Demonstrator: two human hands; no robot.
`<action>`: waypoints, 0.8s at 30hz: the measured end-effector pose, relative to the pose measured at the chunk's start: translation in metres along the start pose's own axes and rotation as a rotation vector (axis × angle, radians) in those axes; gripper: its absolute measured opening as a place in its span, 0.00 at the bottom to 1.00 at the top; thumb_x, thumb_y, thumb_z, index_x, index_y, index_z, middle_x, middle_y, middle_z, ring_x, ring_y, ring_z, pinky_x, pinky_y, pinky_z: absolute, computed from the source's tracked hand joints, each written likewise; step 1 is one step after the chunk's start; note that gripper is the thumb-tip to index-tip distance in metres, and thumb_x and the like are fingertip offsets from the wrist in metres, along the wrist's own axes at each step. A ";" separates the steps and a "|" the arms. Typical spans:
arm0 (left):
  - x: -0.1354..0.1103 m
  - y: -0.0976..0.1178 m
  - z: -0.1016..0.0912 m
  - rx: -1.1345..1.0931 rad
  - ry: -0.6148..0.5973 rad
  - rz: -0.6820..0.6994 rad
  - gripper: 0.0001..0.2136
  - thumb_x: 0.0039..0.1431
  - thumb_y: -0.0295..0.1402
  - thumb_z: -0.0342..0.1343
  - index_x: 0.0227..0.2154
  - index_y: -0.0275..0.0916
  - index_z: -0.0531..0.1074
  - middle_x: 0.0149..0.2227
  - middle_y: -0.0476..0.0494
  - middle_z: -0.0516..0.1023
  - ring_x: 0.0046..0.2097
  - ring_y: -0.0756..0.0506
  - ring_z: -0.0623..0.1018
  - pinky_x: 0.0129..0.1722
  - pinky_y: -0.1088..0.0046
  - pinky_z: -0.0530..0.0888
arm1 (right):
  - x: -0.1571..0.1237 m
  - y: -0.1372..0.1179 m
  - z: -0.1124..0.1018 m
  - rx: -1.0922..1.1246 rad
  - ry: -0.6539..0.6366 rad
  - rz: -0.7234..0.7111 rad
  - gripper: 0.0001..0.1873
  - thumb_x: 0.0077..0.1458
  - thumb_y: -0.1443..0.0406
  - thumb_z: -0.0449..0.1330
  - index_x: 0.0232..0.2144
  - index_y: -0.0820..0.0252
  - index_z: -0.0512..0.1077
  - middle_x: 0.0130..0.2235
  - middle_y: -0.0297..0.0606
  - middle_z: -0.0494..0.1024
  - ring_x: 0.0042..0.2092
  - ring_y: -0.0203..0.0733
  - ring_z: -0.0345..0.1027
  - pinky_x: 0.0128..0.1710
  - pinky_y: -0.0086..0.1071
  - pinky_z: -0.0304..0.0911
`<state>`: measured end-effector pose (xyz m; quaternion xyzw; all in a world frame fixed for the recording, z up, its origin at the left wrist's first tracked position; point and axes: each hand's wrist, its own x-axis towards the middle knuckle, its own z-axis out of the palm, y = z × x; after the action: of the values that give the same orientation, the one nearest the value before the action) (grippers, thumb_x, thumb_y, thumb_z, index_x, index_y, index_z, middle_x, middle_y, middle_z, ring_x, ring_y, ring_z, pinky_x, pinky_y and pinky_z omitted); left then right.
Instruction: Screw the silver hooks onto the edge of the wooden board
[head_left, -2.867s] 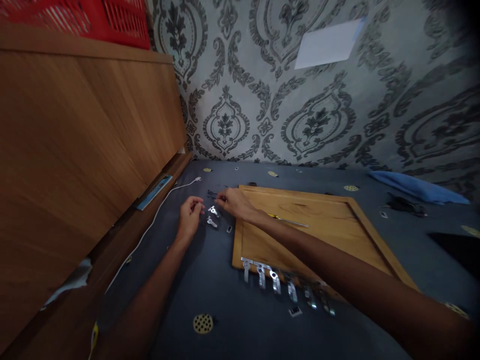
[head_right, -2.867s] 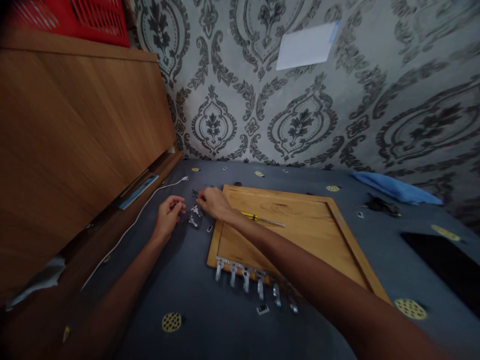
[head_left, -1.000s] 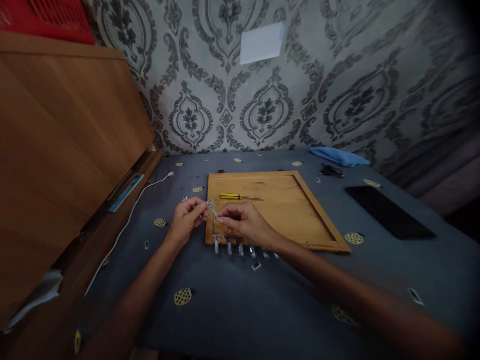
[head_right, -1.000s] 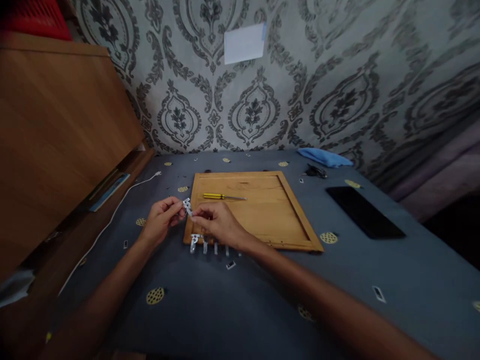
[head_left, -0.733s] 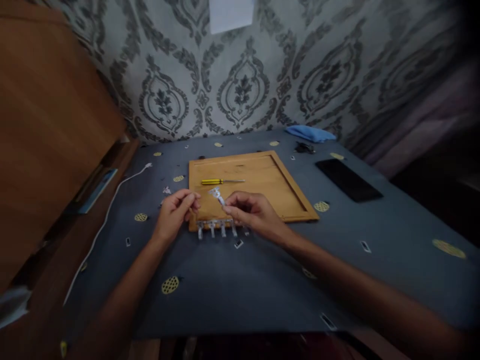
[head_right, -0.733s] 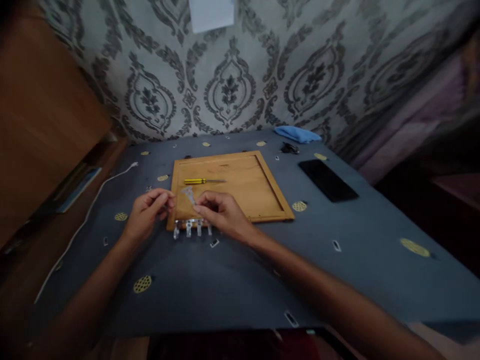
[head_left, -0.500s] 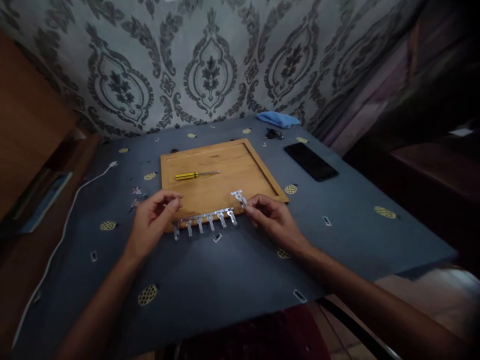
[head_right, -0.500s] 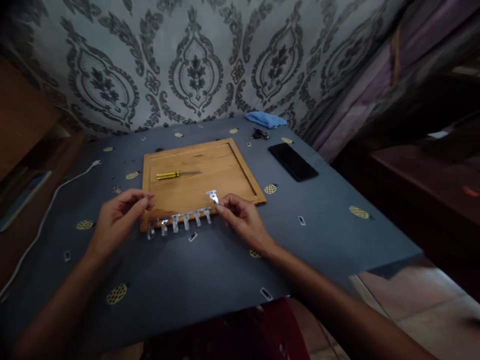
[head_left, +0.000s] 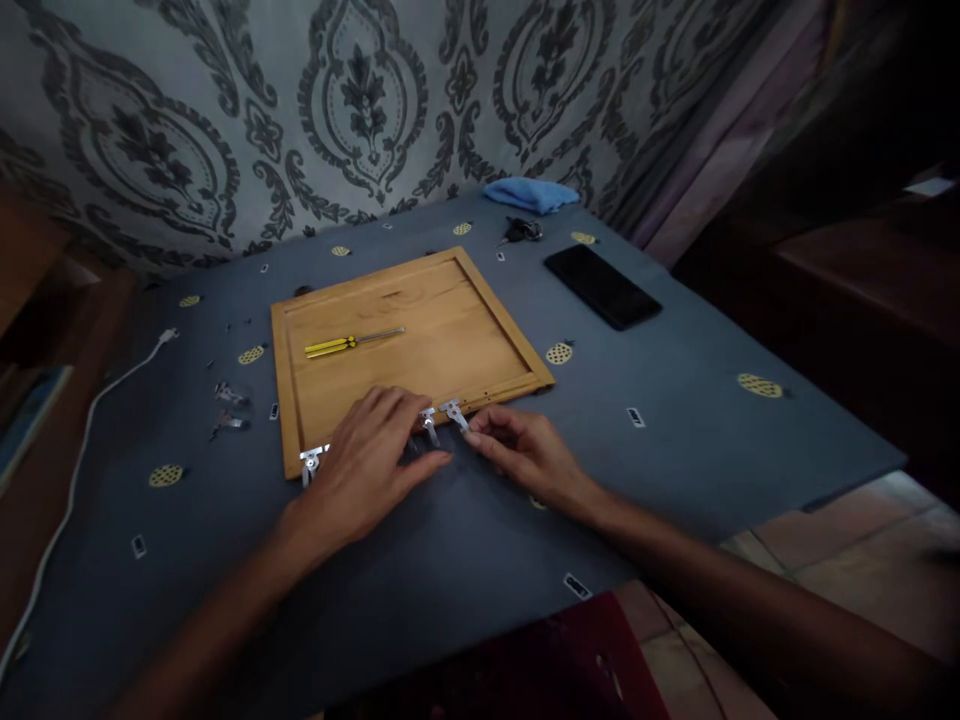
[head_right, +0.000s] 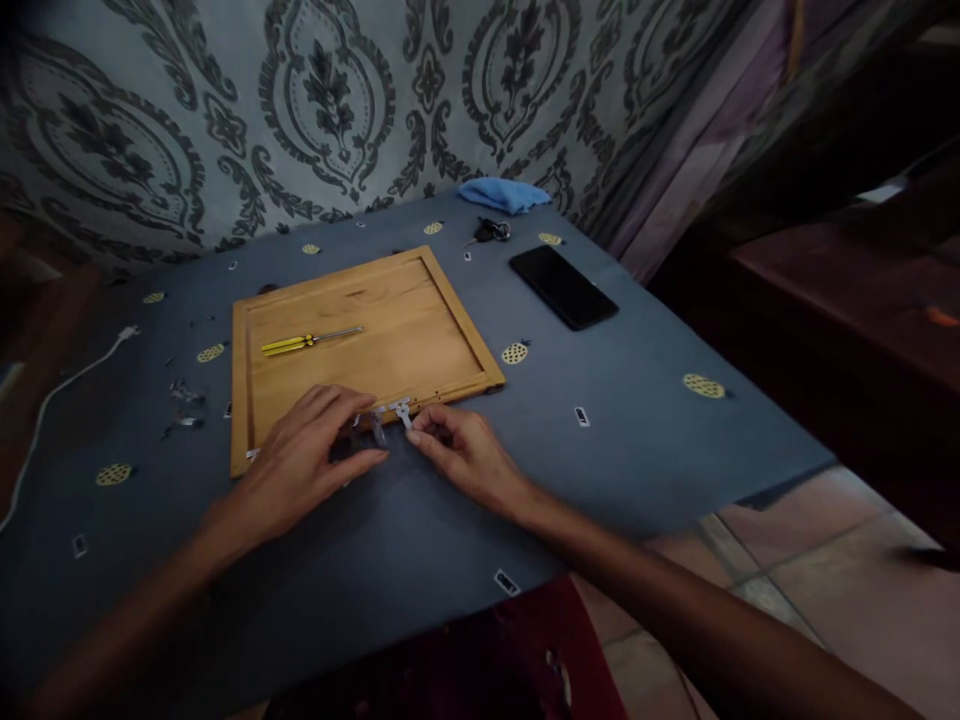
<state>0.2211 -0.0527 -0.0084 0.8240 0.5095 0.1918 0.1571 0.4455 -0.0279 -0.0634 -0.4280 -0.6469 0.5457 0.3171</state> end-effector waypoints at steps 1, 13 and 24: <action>0.003 0.002 0.002 0.005 -0.014 -0.011 0.16 0.64 0.39 0.65 0.50 0.42 0.71 0.49 0.42 0.78 0.52 0.38 0.77 0.51 0.58 0.75 | 0.000 0.001 0.000 0.000 -0.003 -0.008 0.18 0.61 0.49 0.62 0.31 0.56 0.71 0.26 0.31 0.68 0.26 0.35 0.59 0.25 0.30 0.56; 0.016 0.005 0.017 0.110 -0.094 -0.101 0.20 0.57 0.40 0.70 0.48 0.40 0.72 0.50 0.41 0.77 0.53 0.35 0.73 0.54 0.53 0.72 | -0.001 0.004 0.001 0.010 -0.035 -0.047 0.14 0.63 0.54 0.61 0.31 0.57 0.71 0.27 0.32 0.70 0.29 0.37 0.62 0.28 0.31 0.57; 0.019 0.009 0.019 0.130 -0.091 -0.108 0.15 0.60 0.39 0.67 0.45 0.40 0.73 0.47 0.42 0.77 0.51 0.36 0.75 0.50 0.56 0.72 | 0.003 0.002 0.001 0.045 -0.062 -0.029 0.16 0.62 0.52 0.61 0.30 0.56 0.71 0.27 0.32 0.69 0.28 0.36 0.60 0.27 0.30 0.55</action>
<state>0.2449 -0.0409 -0.0182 0.8117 0.5569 0.1119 0.1361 0.4440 -0.0255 -0.0653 -0.3940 -0.6502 0.5685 0.3143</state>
